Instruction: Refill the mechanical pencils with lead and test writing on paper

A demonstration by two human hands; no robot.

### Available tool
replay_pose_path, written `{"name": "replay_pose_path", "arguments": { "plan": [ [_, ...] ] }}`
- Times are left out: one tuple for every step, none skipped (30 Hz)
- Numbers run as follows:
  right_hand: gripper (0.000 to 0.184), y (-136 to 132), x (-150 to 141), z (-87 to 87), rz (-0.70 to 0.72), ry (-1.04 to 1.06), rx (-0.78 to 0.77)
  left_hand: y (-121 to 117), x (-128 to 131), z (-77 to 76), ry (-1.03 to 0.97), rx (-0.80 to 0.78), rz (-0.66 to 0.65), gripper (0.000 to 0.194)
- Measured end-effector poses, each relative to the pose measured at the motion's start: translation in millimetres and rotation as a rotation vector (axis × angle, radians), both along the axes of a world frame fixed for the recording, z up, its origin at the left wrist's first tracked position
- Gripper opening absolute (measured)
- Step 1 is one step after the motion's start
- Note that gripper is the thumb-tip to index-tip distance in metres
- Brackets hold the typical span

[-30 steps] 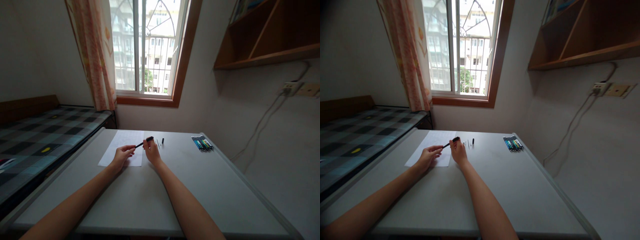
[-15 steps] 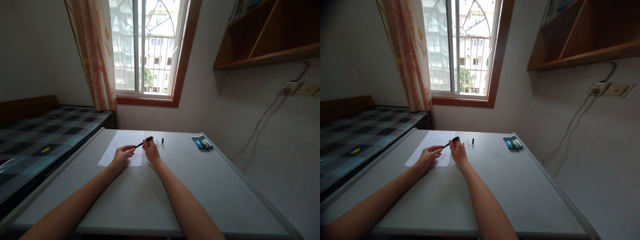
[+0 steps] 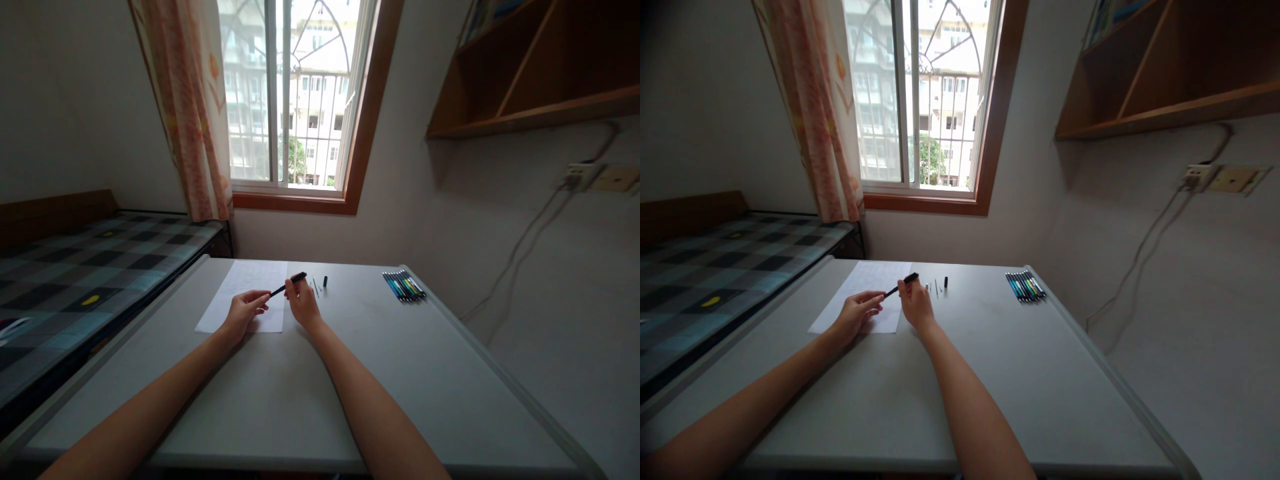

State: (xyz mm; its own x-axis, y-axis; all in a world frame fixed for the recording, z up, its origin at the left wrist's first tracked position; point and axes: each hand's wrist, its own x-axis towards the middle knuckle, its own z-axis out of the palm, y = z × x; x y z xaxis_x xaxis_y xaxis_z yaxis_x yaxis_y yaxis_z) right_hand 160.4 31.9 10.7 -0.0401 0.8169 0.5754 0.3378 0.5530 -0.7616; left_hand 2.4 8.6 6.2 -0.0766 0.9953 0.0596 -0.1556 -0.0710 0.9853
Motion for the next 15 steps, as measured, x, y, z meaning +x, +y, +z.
{"name": "replay_pose_path", "arguments": {
  "plan": [
    [0.027,0.0,0.0,0.0,0.000,-0.003,-0.001,0.0,0.0,0.0,-0.001,-0.001,-0.001,0.038],
    [0.027,0.0,0.0,0.0,-0.001,-0.006,-0.002,0.1,-0.1,0.0,0.000,-0.003,-0.003,0.038],
    [0.027,0.1,0.0,-0.1,-0.001,-0.008,-0.003,0.2,-0.1,-0.2,0.002,-0.006,-0.004,0.038],
    [0.027,0.1,0.0,-0.1,0.000,-0.011,-0.002,0.4,-0.2,-0.5,0.006,-0.007,-0.006,0.038],
    [0.028,0.1,0.0,-0.1,0.001,-0.013,-0.002,0.7,-0.3,-1.0,0.009,-0.008,-0.007,0.037],
    [0.028,0.1,0.0,-0.1,0.003,-0.016,-0.001,1.1,-0.4,-1.4,0.012,-0.009,-0.005,0.037],
    [0.028,0.2,0.0,0.0,0.005,-0.018,-0.001,1.4,-0.4,-1.9,0.014,-0.009,-0.002,0.037],
    [0.028,0.2,0.0,0.1,0.005,-0.019,-0.002,1.8,-0.4,-2.3,0.015,-0.006,0.001,0.036],
    [0.028,0.2,0.0,0.1,0.003,-0.020,-0.005,2.0,-0.4,-2.4,0.018,-0.003,0.003,0.036],
    [0.029,0.2,0.0,0.2,0.001,-0.021,-0.008,2.0,-0.3,-2.3,0.021,-0.001,0.004,0.037],
    [0.029,0.2,0.1,0.3,-0.001,-0.021,-0.011,1.9,-0.1,-1.9,0.025,0.000,0.005,0.037],
    [0.029,0.2,0.2,0.4,-0.002,-0.023,-0.013,1.6,0.0,-1.4,0.028,0.000,0.005,0.037],
    [0.029,0.2,0.2,0.4,-0.002,-0.024,-0.014,1.3,0.2,-0.8,0.031,-0.002,0.005,0.037],
    [0.029,0.2,0.3,0.4,-0.002,-0.026,-0.014,0.9,0.3,-0.2,0.033,-0.003,0.006,0.037],
    [0.029,0.2,0.3,0.4,-0.002,-0.026,-0.014,0.6,0.4,0.2,0.033,-0.003,0.007,0.037]
  ]
}}
